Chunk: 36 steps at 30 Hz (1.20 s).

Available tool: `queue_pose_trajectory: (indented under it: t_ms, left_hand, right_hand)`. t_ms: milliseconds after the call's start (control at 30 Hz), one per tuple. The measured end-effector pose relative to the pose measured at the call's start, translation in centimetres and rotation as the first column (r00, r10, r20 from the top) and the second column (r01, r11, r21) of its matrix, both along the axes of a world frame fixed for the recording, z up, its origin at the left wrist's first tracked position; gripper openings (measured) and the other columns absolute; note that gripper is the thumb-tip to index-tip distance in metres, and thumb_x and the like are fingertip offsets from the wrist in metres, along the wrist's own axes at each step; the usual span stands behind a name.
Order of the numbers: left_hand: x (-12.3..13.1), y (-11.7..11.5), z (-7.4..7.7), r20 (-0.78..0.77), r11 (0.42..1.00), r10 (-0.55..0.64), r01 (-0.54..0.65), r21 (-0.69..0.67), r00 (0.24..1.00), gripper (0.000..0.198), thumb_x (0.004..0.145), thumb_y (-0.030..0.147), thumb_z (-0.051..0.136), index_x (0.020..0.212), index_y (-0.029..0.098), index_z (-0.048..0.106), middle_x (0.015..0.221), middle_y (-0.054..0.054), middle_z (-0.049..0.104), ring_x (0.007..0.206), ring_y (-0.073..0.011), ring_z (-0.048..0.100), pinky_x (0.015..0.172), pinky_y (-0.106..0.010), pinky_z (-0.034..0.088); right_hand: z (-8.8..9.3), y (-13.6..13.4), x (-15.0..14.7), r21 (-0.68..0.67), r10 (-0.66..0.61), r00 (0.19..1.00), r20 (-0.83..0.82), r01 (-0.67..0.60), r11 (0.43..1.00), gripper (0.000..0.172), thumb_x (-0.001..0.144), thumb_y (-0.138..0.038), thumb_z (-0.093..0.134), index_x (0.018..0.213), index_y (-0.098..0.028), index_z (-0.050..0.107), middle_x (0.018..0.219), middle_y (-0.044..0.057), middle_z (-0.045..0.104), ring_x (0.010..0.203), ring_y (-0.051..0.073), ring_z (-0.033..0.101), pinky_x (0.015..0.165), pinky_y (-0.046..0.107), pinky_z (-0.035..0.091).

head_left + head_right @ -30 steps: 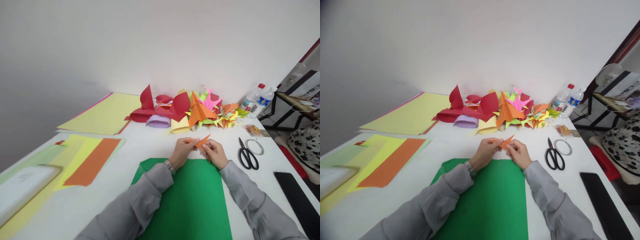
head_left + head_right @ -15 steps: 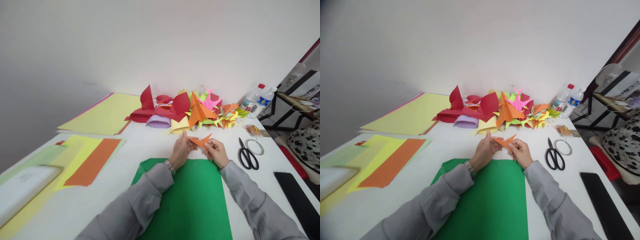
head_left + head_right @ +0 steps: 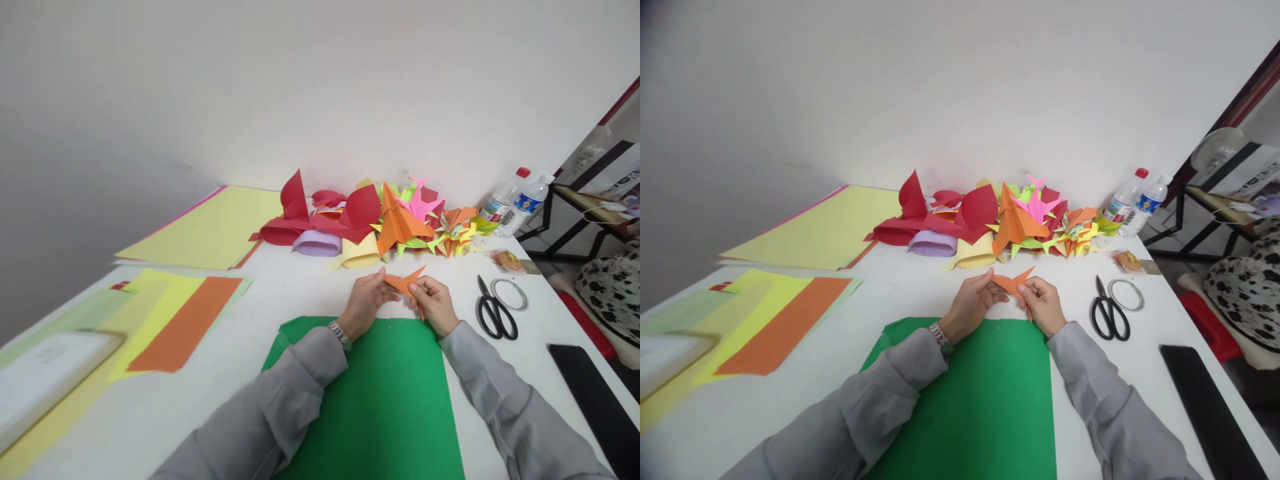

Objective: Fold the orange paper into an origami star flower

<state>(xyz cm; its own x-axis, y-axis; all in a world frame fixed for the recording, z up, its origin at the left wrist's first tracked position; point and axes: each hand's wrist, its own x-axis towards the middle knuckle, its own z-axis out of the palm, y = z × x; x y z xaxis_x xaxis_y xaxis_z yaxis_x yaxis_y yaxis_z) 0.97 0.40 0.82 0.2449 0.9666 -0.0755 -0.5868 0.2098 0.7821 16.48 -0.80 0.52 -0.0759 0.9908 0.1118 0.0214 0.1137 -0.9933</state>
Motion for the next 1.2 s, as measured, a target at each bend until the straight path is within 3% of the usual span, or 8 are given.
queue_pose_trajectory:
  t_ms: [267, 467, 633, 733, 833, 1200]
  left_hand:
    - [-0.1, 0.1, -0.1, -0.027, 0.998, 0.062, -0.063, -0.022, 0.998, 0.033, 0.068, 0.04, 0.071, 0.077, 0.008, 0.068, 0.063, -0.006, 0.066, 0.058, -0.0143, 0.061, 0.058, -0.027, 0.049]
    - [0.3, -0.3, -0.2, -0.281, 0.994, 0.039, -0.01, 0.105, 0.959, 0.028, 0.056, 0.03, 0.08, 0.073, 0.009, 0.071, 0.065, -0.006, 0.068, 0.055, -0.0143, 0.06, 0.058, -0.03, 0.051]
    - [0.2, -0.2, -0.7, -0.294, 0.987, 0.055, -0.008, 0.159, 0.954, 0.025, 0.061, 0.031, 0.077, 0.075, 0.01, 0.073, 0.066, -0.007, 0.07, 0.057, -0.0155, 0.061, 0.058, -0.029, 0.051]
    - [0.1, -0.1, -0.8, -0.315, 0.984, 0.064, -0.006, 0.18, 0.947, 0.022, 0.062, 0.029, 0.076, 0.075, 0.011, 0.073, 0.064, -0.006, 0.069, 0.055, -0.014, 0.06, 0.057, -0.027, 0.049]
    - [0.1, -0.2, -0.5, -0.339, 0.984, 0.091, -0.033, 0.175, 0.936, 0.02, 0.059, 0.027, 0.077, 0.071, 0.012, 0.073, 0.061, -0.005, 0.068, 0.052, -0.0123, 0.057, 0.055, -0.025, 0.048]
    - [0.2, -0.8, 0.5, -0.421, 0.982, 0.114, -0.039, 0.182, 0.9, 0.016, 0.054, 0.024, 0.078, 0.061, 0.013, 0.069, 0.051, -0.001, 0.061, 0.047, -0.0117, 0.054, 0.051, -0.024, 0.045]
  right_hand:
    - [-0.3, 0.3, 0.3, -0.049, -0.003, 0.999, -0.05, 0.0, 0.999, 0.032, 0.069, -0.047, 0.069, 0.066, -0.018, 0.057, 0.044, -0.004, 0.056, 0.036, 0.008, 0.045, 0.037, 0.02, 0.033]
    - [-0.3, 0.1, 0.2, -0.047, 0.062, 0.998, -0.001, -0.062, 0.997, 0.034, 0.07, -0.05, 0.068, 0.065, -0.017, 0.058, 0.042, -0.004, 0.054, 0.034, 0.008, 0.042, 0.035, 0.02, 0.031]
    - [-0.1, -0.1, 0.0, -0.006, 0.094, 0.996, -0.012, -0.094, 0.996, 0.032, 0.072, -0.049, 0.067, 0.071, -0.018, 0.06, 0.051, -0.002, 0.059, 0.044, 0.01, 0.05, 0.044, 0.023, 0.039]
    - [-0.3, 0.0, 0.0, 0.085, 0.062, 0.998, 0.009, -0.062, 0.994, 0.029, 0.071, -0.046, 0.069, 0.078, -0.018, 0.063, 0.064, 0.0, 0.063, 0.057, 0.013, 0.055, 0.056, 0.026, 0.045]
    - [-0.4, 0.2, 0.1, 0.123, -0.007, 0.999, 0.051, 0.001, 0.992, 0.028, 0.071, -0.046, 0.069, 0.077, -0.019, 0.064, 0.067, 0.001, 0.063, 0.059, 0.014, 0.054, 0.059, 0.027, 0.044]
    - [0.0, 0.0, -0.7, 0.015, -0.151, 0.983, -0.103, 0.153, 0.988, 0.031, 0.067, -0.049, 0.07, 0.067, -0.019, 0.061, 0.056, -0.002, 0.055, 0.051, 0.011, 0.046, 0.05, 0.025, 0.04]
